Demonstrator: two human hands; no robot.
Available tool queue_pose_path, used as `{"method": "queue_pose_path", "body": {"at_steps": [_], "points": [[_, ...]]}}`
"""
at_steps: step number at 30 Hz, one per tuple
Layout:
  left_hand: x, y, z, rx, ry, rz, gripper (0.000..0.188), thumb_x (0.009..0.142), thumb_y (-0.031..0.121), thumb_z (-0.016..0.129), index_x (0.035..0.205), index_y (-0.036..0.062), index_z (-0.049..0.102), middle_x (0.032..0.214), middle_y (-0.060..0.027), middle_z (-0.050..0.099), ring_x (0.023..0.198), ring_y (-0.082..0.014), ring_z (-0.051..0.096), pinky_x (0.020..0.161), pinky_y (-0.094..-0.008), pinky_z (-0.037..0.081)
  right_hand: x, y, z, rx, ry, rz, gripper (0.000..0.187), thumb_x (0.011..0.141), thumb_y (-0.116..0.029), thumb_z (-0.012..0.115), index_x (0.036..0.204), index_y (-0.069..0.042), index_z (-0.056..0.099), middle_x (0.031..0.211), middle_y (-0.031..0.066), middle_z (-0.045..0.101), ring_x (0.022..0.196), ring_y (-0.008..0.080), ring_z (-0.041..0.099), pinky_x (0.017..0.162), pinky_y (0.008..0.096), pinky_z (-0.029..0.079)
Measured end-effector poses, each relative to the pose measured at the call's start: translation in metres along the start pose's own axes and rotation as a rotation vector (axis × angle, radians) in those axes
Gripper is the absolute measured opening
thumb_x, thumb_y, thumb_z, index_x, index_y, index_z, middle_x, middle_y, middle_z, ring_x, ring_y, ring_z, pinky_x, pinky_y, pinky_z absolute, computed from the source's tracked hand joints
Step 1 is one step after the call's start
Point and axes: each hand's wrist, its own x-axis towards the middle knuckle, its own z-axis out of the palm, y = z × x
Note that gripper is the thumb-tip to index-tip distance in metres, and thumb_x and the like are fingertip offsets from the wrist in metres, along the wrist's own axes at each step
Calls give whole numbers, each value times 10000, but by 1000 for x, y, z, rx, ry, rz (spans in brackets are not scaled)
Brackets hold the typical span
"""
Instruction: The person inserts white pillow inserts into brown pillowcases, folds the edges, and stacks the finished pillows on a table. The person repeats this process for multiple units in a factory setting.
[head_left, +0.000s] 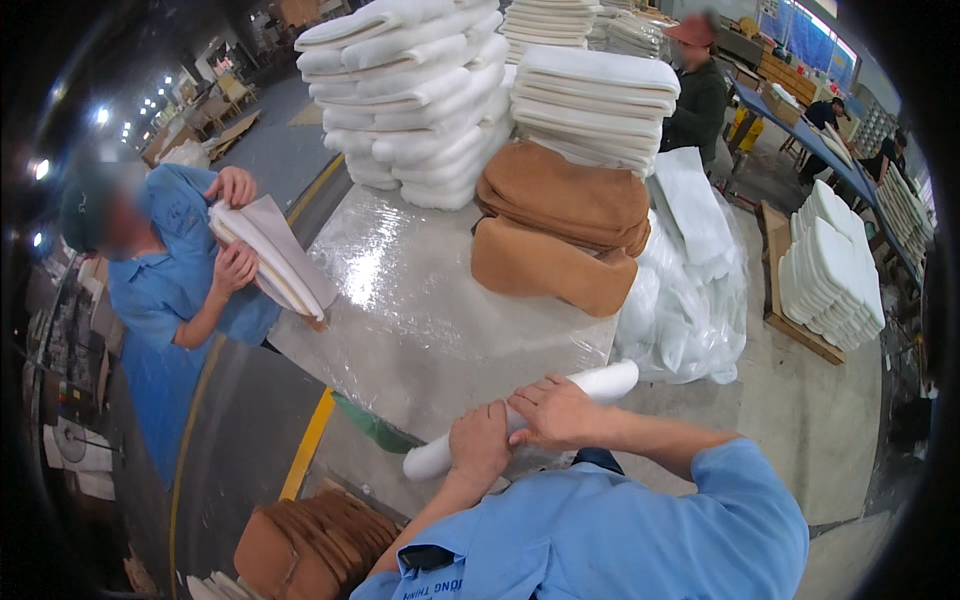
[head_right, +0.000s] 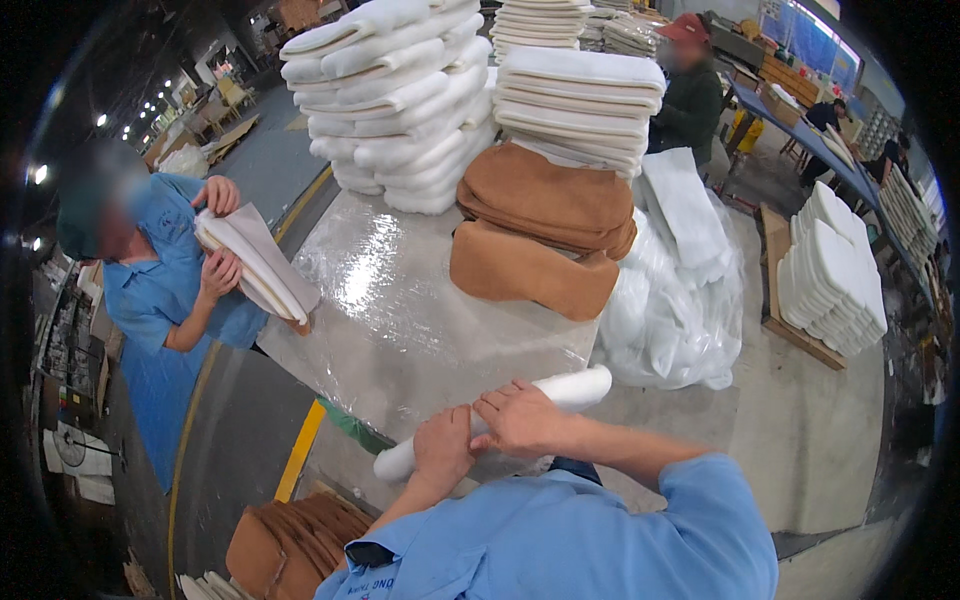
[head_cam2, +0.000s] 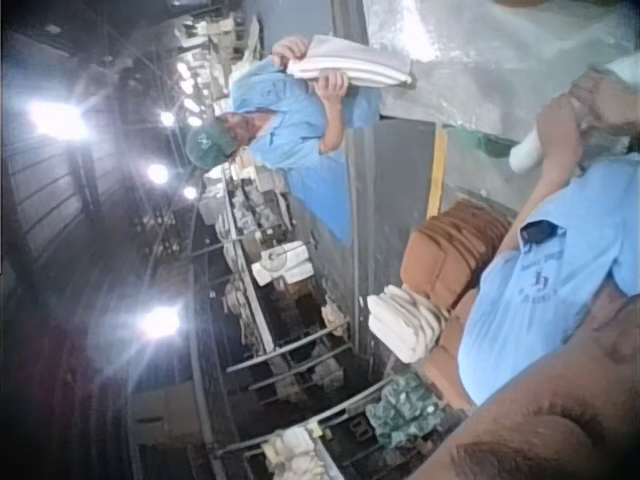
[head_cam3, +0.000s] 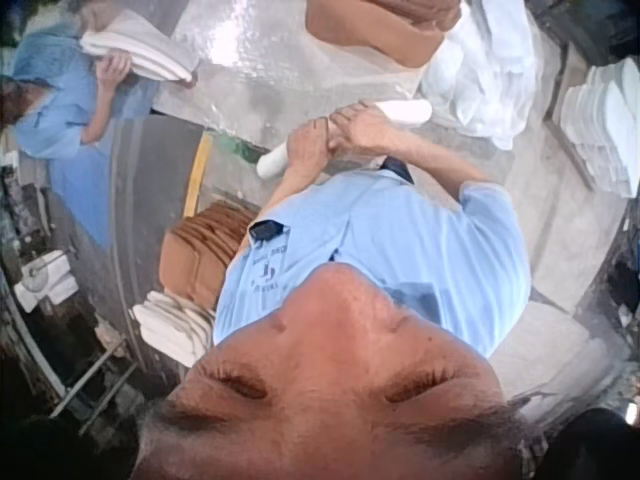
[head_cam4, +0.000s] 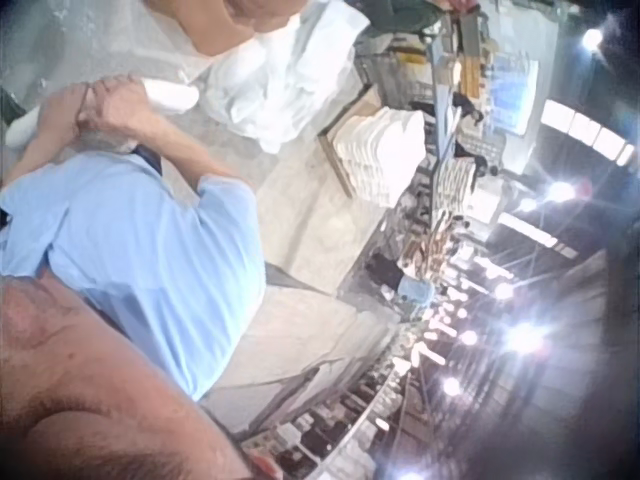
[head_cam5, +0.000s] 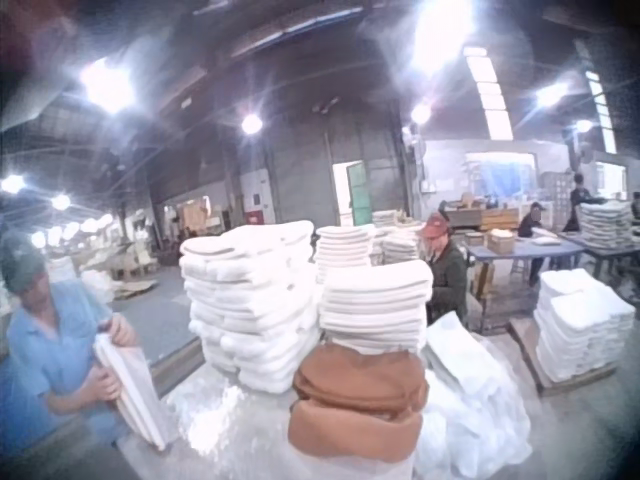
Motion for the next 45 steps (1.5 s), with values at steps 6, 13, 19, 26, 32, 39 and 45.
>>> {"method": "queue_pose_path", "body": {"at_steps": [6,13,19,26,32,39,45], "points": [[2,2,-8,-21,2,-12,483,801,359,874,1115,85,630,1046,-131,731,968,-352,712,827,-500,529,-27,62,-56,150,182,252,546,1106,-465,475,1335,-16,687,1312,209,711,1257,402,648,1119,544,456],[7,7,-3,-23,53,-32,535,767,353,901,1183,93,686,1081,-132,742,996,-360,712,885,-501,536,-60,102,-18,310,132,327,487,1097,-415,518,1353,-42,699,1260,238,724,1164,456,670,1040,498,516],[8,10,-12,19,-15,-94,522,751,323,899,1159,97,665,1078,-114,736,1024,-324,700,909,-471,499,4,135,-51,43,191,325,434,1040,-426,607,1237,-83,787,1589,187,512,1484,419,457,1223,610,325],[-9,12,-7,-5,112,-55,551,704,283,917,1155,87,669,1082,-107,740,1042,-305,712,920,-457,510,93,174,-3,-485,-14,238,315,945,-248,676,1201,-114,801,1754,120,247,1626,387,204,1280,691,131],[-17,21,1,-23,136,10,533,704,248,901,1153,80,668,1084,-97,741,1055,-292,711,929,-437,516,103,214,-41,-155,338,260,323,903,-98,639,1188,-90,791,1361,145,697,1252,329,661,1082,466,514],[-28,17,7,-24,158,-32,557,692,292,913,1156,93,678,1114,-100,745,1059,-289,713,927,-435,522,129,129,-174,746,326,218,484,863,102,494,1246,-30,759,1054,78,778,928,187,740,774,351,584],[-31,16,6,0,183,-48,555,687,281,902,1154,90,671,1101,-88,739,1066,-291,708,947,-443,517,145,161,-154,1395,238,209,537,870,132,495,1361,18,681,1181,67,747,986,159,730,862,300,605]]}}
